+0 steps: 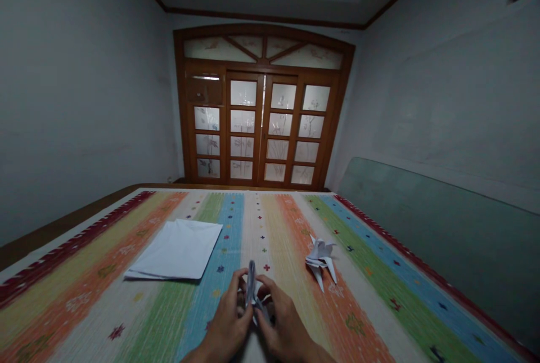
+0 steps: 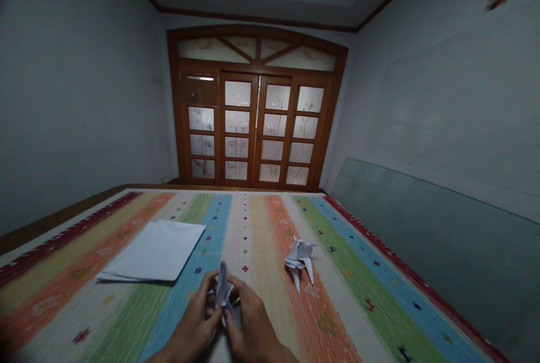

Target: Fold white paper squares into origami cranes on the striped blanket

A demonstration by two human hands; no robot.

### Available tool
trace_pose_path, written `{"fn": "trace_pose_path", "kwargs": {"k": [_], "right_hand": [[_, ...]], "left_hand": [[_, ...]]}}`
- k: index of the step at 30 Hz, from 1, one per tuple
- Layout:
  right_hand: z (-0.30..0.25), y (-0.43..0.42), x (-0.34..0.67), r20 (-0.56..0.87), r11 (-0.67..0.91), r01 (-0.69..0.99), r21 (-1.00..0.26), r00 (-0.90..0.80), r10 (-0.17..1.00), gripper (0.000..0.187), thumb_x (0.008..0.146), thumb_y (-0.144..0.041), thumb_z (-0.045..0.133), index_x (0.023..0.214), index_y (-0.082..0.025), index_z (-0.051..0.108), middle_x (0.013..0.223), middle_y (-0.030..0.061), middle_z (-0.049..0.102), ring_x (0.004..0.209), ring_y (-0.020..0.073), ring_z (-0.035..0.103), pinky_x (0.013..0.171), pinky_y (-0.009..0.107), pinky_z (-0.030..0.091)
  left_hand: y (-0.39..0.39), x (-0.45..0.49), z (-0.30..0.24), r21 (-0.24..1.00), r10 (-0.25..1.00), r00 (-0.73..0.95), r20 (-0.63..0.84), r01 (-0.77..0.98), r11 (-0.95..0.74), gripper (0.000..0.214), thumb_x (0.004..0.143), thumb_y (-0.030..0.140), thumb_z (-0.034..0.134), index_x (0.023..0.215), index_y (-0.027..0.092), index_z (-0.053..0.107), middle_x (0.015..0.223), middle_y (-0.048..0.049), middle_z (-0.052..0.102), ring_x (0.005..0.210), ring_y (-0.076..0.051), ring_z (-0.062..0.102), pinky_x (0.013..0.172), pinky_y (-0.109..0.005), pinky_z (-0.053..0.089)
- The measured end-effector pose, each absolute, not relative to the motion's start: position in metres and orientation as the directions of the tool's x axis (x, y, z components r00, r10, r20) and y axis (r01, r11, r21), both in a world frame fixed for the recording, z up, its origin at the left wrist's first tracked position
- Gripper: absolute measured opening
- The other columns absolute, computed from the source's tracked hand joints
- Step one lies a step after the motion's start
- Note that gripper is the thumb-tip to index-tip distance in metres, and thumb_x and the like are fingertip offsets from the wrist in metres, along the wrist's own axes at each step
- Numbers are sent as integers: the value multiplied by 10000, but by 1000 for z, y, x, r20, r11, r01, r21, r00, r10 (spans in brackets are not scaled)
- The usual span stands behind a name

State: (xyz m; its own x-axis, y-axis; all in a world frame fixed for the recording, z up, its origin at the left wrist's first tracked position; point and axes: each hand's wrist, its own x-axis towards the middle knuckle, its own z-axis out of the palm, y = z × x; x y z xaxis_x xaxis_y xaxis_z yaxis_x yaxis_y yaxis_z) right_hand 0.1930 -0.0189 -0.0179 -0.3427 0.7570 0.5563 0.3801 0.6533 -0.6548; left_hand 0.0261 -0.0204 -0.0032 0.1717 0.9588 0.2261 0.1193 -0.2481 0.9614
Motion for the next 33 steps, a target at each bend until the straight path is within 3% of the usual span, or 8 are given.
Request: {"fn": "trace_pose_path", "kwargs": {"k": [6, 11, 18, 26, 33], "right_hand": [[-15, -18, 193, 634, 679, 442, -586, -273, 724, 470, 874, -82, 504, 1328, -198, 538, 1056, 104, 722, 927, 223, 725, 855, 331, 593], [-12, -17, 192, 696, 690, 468, -551, -197, 690, 404, 874, -78, 493, 1254, -193, 569, 988, 86, 731, 864, 202, 734, 802, 288, 599], [-11, -14, 195, 716, 641, 503, -579, -61, 695, 361, 847, -85, 487, 1172, -185, 608, 949, 76, 727, 830, 199, 730, 754, 273, 593], [-3, -11, 199, 604, 542, 461, -702, -17, 797, 243, 851, -130, 486, 1002, -175, 672, 941, 83, 742, 890, 227, 730, 784, 286, 561], [2, -15, 195, 443, 452, 393, -801, -120, 888, 260, 741, -80, 530, 928, -188, 674, 822, 33, 724, 786, 223, 696, 716, 269, 500]], "left_hand": [[-20, 28, -5, 976, 967, 168, 191, 70, -205, 599, 858, 319, 605, 1388, 187, 358, 1098, -124, 697, 895, -246, 692, 736, -329, 571], [-21, 27, -2, 983, 985, 47, 168, 71, -171, 617, 782, 255, 587, 1371, 199, 410, 1165, -121, 712, 980, -249, 702, 795, -320, 586], [-18, 25, -1, 982, 984, 48, 172, 69, -175, 647, 742, 220, 571, 1366, 197, 403, 1058, -85, 748, 801, -230, 725, 671, -295, 589], [-18, 21, 1, 950, 971, 47, 236, 196, -241, 518, 715, 188, 591, 1232, 181, 573, 737, 3, 674, 657, -203, 642, 626, -268, 502], [-26, 23, 0, 892, 940, 108, 322, 297, -340, 543, 717, 130, 572, 1255, 199, 572, 777, 0, 627, 694, -200, 602, 682, -277, 467]]}}
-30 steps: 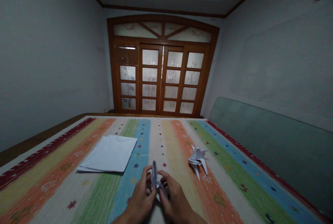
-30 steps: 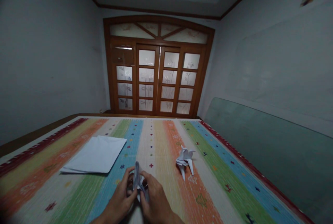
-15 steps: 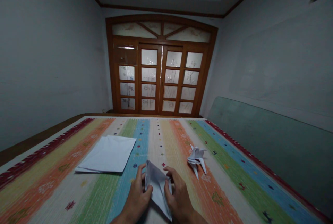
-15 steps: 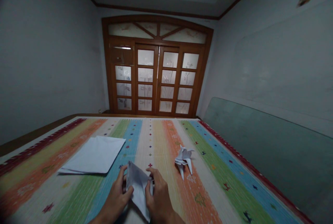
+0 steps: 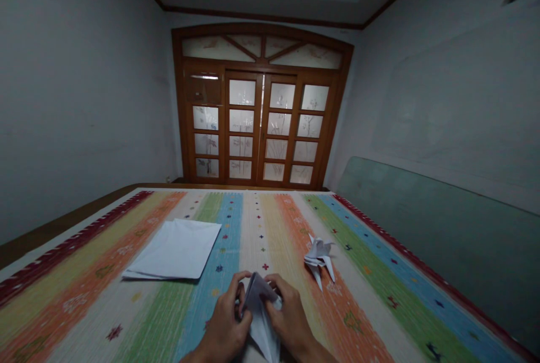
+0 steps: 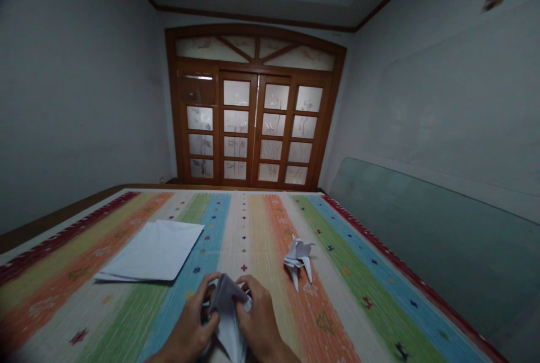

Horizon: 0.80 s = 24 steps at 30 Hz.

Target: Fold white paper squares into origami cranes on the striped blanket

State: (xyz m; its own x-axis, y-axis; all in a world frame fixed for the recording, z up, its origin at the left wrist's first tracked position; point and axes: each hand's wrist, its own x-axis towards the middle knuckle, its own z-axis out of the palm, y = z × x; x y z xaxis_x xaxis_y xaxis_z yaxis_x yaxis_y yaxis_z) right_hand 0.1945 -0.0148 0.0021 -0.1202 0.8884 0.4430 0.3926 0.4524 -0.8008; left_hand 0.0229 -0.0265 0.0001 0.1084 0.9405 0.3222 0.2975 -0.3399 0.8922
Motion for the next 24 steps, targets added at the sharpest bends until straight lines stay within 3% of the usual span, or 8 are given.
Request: {"fn": "trace_pose_path", "kwargs": {"k": [9, 15, 21, 24], "right_hand": [[3, -17, 192, 398, 411, 411, -814, -121, 909, 307, 740, -74, 501, 918, -182, 727, 866, 63, 766, 822, 248, 718, 758, 298, 501], [3, -13, 197, 391, 367, 442, -818, -40, 920, 411, 643, -31, 476, 898, -186, 758, 775, 57, 769, 749, 251, 726, 720, 304, 513], [8, -11, 200, 362, 349, 396, -849, -45, 931, 340, 663, -86, 481, 815, -182, 770, 747, 65, 785, 720, 258, 733, 651, 293, 508], [8, -10, 201, 339, 330, 377, -865, -44, 940, 316, 665, -107, 492, 805, -175, 766, 739, 66, 786, 727, 263, 733, 644, 293, 506]], "left_hand": [[-24, 27, -1, 897, 950, 156, 272, 316, -309, 522, 812, 169, 531, 1332, 163, 476, 645, 53, 565, 594, -183, 546, 608, -257, 382], [-22, 24, 1, 880, 944, 116, 308, 342, -329, 484, 791, 170, 518, 1275, 168, 517, 589, 89, 465, 550, -171, 461, 595, -256, 317], [-19, 22, 6, 893, 950, 104, 294, 325, -312, 473, 751, 159, 518, 1223, 174, 547, 576, 109, 382, 536, -164, 448, 582, -245, 304], [-19, 21, 7, 866, 944, 105, 313, 377, -329, 385, 779, 168, 523, 1155, 179, 604, 566, 98, 414, 534, -169, 467, 581, -249, 311]]}}
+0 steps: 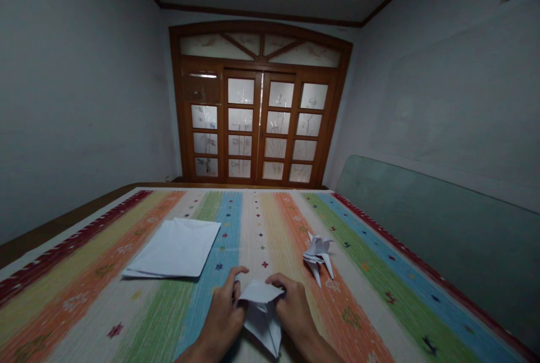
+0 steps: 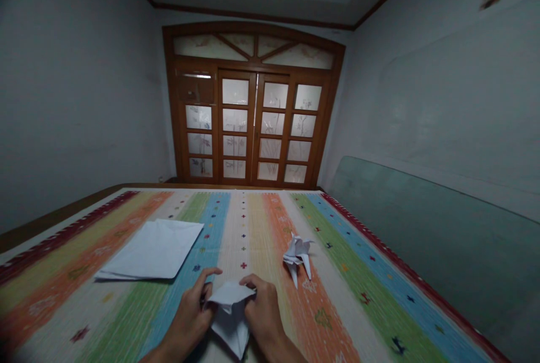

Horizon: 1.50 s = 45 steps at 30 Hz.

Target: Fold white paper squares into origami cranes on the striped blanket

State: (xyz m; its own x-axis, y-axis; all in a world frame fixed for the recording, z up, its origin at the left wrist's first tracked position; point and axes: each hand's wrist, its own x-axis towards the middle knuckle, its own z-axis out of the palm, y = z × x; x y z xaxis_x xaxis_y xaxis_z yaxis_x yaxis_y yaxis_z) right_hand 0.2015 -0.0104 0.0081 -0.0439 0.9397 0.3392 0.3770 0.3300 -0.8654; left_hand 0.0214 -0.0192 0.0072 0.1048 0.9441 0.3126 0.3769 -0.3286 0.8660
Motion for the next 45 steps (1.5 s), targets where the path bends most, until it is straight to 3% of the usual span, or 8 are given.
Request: {"fn": "trace_pose_path", "kwargs": {"k": [6, 10, 16, 22, 26, 29, 40, 45], "right_hand": [[10, -12, 203, 314, 308, 350, -885, -42, 949, 277, 691, -121, 532, 832, -172, 765, 775, 64, 786, 727, 256, 722, 633, 282, 486], [14, -13, 202, 320, 315, 282, -906, -31, 947, 238, 685, -144, 570, 832, -168, 754, 797, 65, 783, 736, 250, 714, 646, 285, 500], [7, -3, 201, 239, 238, 30, -971, 31, 971, 272, 607, -173, 658, 859, -171, 760, 862, 86, 795, 841, 282, 728, 706, 327, 551], [0, 5, 204, 114, 113, -68, -991, -16, 993, 230, 571, -179, 629, 753, -177, 770, 794, 69, 790, 795, 282, 732, 691, 338, 551], [4, 3, 204, 61, 57, -129, -990, -34, 998, 213, 603, -205, 646, 772, -171, 771, 789, 51, 780, 719, 236, 701, 613, 275, 502], [7, -1, 203, 22, 3, -215, -977, -86, 996, 208, 602, -207, 652, 773, -173, 766, 772, 34, 769, 682, 209, 676, 604, 250, 464], [9, 3, 211, -14, -63, -267, -962, -184, 983, 248, 576, -184, 626, 799, -192, 736, 747, -1, 718, 658, 169, 605, 580, 219, 375], [5, 7, 219, -43, -132, -275, -952, -308, 950, 311, 557, -183, 695, 865, -183, 742, 806, 12, 710, 651, 150, 593, 573, 222, 373]], "left_hand": [[-22, 17, 8, 797, 917, 130, 378, 459, -393, 333, 729, 124, 533, 991, 226, 711, 607, 34, 591, 584, -207, 553, 650, -283, 393], [-24, 14, 12, 791, 896, 142, 421, 426, -439, 408, 624, 85, 506, 923, 232, 742, 833, -45, 719, 749, -255, 629, 738, -322, 458], [-21, 12, 12, 806, 885, 132, 447, 369, -463, 477, 554, 71, 489, 881, 227, 800, 942, -81, 643, 824, -261, 651, 754, -346, 510], [-9, 7, 10, 933, 956, 113, 269, 217, -288, 460, 538, 128, 490, 842, 227, 822, 1373, -107, 619, 1249, -343, 570, 1012, -445, 450], [-5, 6, 11, 987, 979, 148, 142, 52, -151, 459, 537, 176, 484, 863, 194, 806, 1063, -85, 771, 1018, -317, 670, 914, -404, 483], [-5, 7, 10, 998, 984, 169, 56, -25, -52, 477, 531, 171, 493, 901, 178, 794, 894, -43, 779, 874, -278, 675, 792, -340, 484], [1, 0, -1, 918, 940, 339, -23, -366, 154, 712, 461, 103, 543, 1130, 186, 770, 1094, -65, 778, 942, -233, 668, 757, -254, 465], [4, -5, 1, 863, 928, 369, -56, -449, 231, 669, 498, 136, 597, 1145, 163, 767, 1020, -77, 778, 874, -232, 673, 716, -265, 490]]}}
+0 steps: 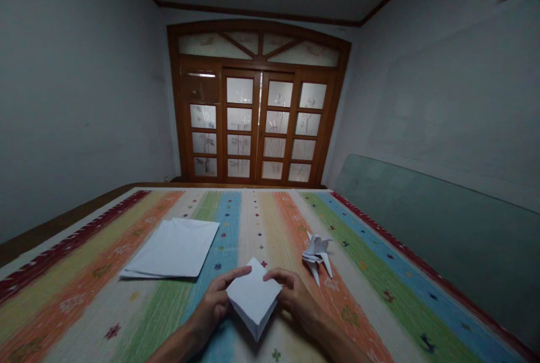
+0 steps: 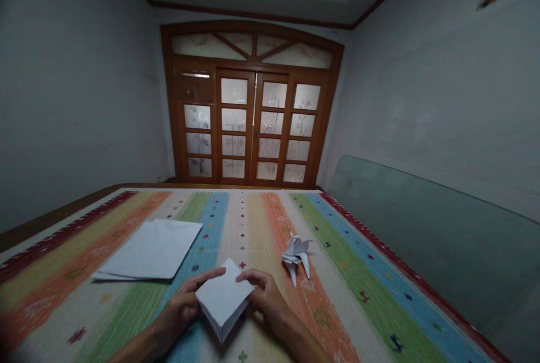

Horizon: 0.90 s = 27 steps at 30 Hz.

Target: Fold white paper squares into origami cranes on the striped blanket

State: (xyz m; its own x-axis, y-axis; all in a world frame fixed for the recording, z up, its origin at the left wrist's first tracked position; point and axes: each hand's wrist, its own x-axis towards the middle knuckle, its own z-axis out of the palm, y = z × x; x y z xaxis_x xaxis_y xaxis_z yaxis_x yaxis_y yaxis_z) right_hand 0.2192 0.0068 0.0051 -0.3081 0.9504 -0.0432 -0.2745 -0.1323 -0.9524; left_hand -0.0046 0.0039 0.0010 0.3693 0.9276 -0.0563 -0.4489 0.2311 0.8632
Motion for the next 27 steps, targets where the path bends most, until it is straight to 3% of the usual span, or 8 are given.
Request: {"fn": "trace_pose_path", "kwargs": {"k": [6, 11, 14, 18, 23, 27], "right_hand": [[5, 9, 227, -87, -213, -264, -941, -420, 904, 413, 544, -158, 680, 942, -191, 786, 789, 27, 747, 631, 145, 616, 596, 234, 416], [1, 11, 229, -73, -161, -193, -968, -397, 915, 417, 590, -175, 659, 970, -266, 804, 806, 30, 773, 626, 170, 624, 626, 285, 466], [-3, 12, 230, -42, -99, -141, -985, -359, 932, 381, 629, -213, 676, 984, -263, 808, 782, 36, 768, 597, 172, 621, 627, 307, 492], [-7, 15, 229, 14, -20, -99, -995, -327, 945, 365, 663, -305, 723, 1006, -218, 809, 828, 58, 774, 589, 168, 632, 609, 304, 514], [-4, 17, 227, 46, 70, 70, -995, -296, 954, 339, 726, -458, 708, 836, -156, 815, 754, 72, 761, 527, 170, 611, 531, 284, 478], [-1, 15, 226, 89, 131, 162, -978, -242, 966, 293, 752, -412, 686, 700, -145, 793, 662, 69, 741, 583, 204, 632, 572, 292, 462]], "left_hand": [[2, -9, 7, 844, 926, 373, -61, -476, 248, 547, 625, 241, 712, 1158, 122, 755, 1018, -113, 780, 932, -281, 698, 810, -332, 514], [4, -8, 6, 903, 945, 309, -108, -367, 223, 525, 568, 188, 693, 1084, 140, 776, 1007, -90, 784, 899, -256, 698, 767, -291, 503], [6, -7, 4, 961, 973, 212, -91, -238, 142, 513, 541, 182, 625, 1026, 157, 790, 939, -52, 785, 819, -228, 682, 679, -253, 475], [6, -6, 5, 1000, 993, 116, 16, -3, -16, 416, 608, 256, 636, 975, 157, 805, 930, -51, 784, 788, -230, 666, 656, -257, 470], [6, -7, 9, 966, 986, 135, 99, 226, -128, 396, 759, 438, 612, 925, 145, 819, 946, -104, 803, 830, -288, 691, 724, -336, 508], [6, -10, 8, 872, 963, 155, 220, 411, -266, 339, 811, 413, 575, 851, 189, 826, 904, -101, 800, 887, -308, 689, 833, -395, 493]]}}
